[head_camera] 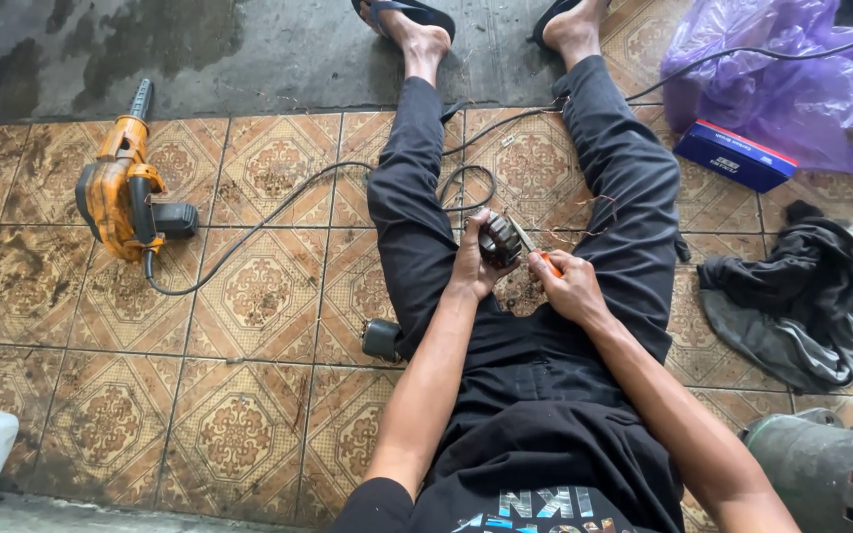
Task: The person sits on the floor and uses pliers to pull and remove copper wire from a cylindrical motor armature. The person repeatedly pulls wire strands from the armature slots and discards them on the floor.
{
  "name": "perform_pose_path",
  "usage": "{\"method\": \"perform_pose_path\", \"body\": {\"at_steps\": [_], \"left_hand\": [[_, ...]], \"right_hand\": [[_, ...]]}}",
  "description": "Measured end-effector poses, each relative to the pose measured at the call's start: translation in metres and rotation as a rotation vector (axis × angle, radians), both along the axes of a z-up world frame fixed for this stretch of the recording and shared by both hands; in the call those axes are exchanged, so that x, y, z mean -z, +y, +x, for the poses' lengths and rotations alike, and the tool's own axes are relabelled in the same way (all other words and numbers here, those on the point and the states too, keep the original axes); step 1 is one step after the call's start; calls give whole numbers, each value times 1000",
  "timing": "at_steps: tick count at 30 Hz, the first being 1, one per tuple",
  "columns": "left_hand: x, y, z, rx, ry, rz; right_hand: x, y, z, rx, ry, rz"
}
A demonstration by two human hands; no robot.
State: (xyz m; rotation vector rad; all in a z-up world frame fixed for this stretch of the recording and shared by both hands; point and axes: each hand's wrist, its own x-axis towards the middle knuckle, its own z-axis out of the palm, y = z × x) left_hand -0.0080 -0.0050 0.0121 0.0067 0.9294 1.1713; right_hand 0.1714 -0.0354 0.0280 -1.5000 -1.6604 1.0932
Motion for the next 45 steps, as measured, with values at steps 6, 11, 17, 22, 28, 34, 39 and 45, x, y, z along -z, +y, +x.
{"method": "perform_pose_path", "body": {"at_steps": [6, 11, 17, 22, 28, 34, 39, 45], "left_hand": [[-18, -6, -2, 17, -31, 8], [-10, -6, 4, 31, -55, 26], [24, 6, 2, 16, -71, 57], [19, 8, 7, 92, -21, 215], [12, 2, 14, 164, -148, 400], [3, -3, 18, 260, 72, 359], [56, 19, 21, -189, 452, 118], [33, 17, 23, -154, 451, 109]], "right_hand": [[17, 0, 3, 9, -28, 117], [-8, -8, -4, -69, -7, 252], [-5, -12, -4, -51, 169, -71], [1, -21, -5, 100, 614, -369], [12, -27, 3, 117, 949, -450], [15, -26, 11, 166, 931, -426], [6, -19, 10, -35, 348, -152], [-8, -22, 13, -68, 347, -133]]}}
